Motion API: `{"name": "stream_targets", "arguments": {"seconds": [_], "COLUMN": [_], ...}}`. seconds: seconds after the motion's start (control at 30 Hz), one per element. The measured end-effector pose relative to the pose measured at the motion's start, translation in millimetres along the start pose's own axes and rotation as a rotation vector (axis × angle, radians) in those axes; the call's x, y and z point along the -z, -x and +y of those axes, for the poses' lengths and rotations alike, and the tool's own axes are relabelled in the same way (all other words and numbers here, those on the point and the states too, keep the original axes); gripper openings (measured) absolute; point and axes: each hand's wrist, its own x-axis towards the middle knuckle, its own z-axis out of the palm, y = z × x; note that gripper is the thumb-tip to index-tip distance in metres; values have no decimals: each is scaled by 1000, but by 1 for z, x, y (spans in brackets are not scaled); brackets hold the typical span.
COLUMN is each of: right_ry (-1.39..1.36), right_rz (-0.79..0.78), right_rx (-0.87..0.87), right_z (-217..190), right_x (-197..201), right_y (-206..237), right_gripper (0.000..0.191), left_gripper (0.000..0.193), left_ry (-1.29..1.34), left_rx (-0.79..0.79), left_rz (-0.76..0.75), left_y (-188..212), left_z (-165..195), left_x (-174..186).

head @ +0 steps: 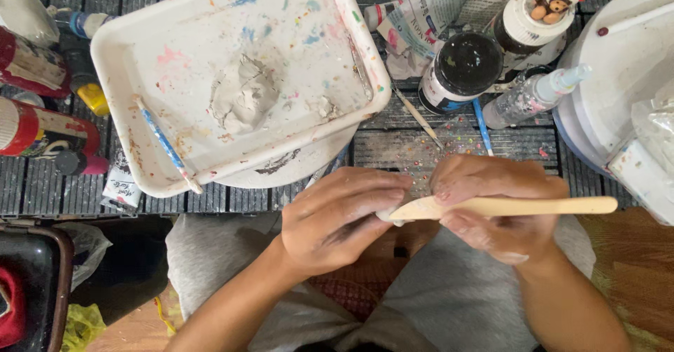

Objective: The person shapes a small piece of gray clay by hand and uses a wooden stick to carve and smooth its surface. The hands repeatedly rotate the clay and refine its form throughout the clip.

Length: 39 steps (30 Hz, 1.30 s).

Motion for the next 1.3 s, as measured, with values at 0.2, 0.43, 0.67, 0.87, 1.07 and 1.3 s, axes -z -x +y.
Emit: {"name": "stream_targets", "arguments": {"seconds": [0.2, 0.43, 0.67, 0.87, 1.07, 1.3], "right_ry": [-160, 18, 228, 318, 349, 333], "right_rz": [47, 85, -36, -35, 32, 16], "right_rx": [-33, 134, 145, 192, 214, 188], "right_z": [-1, -10, -23, -26, -21, -21], "right_x": [3, -9, -7, -13, -18, -18], "right_y": [-4, -10, -11, -11, -10, -7], "right_gripper": [22, 27, 25, 20, 18, 13], "left_gripper": [23, 23, 26, 25, 28, 40], "left_ry": [163, 156, 98, 201, 463, 395], "left_rx": [135, 121, 68, 96, 244, 343], "left_rz": [49, 57, 16, 34, 75, 95], "left_y": [5, 9, 8, 8, 13, 17], "left_z": [-3, -8, -8, -5, -4, -8], "left_x": [1, -4, 2, 0, -5, -5]}}
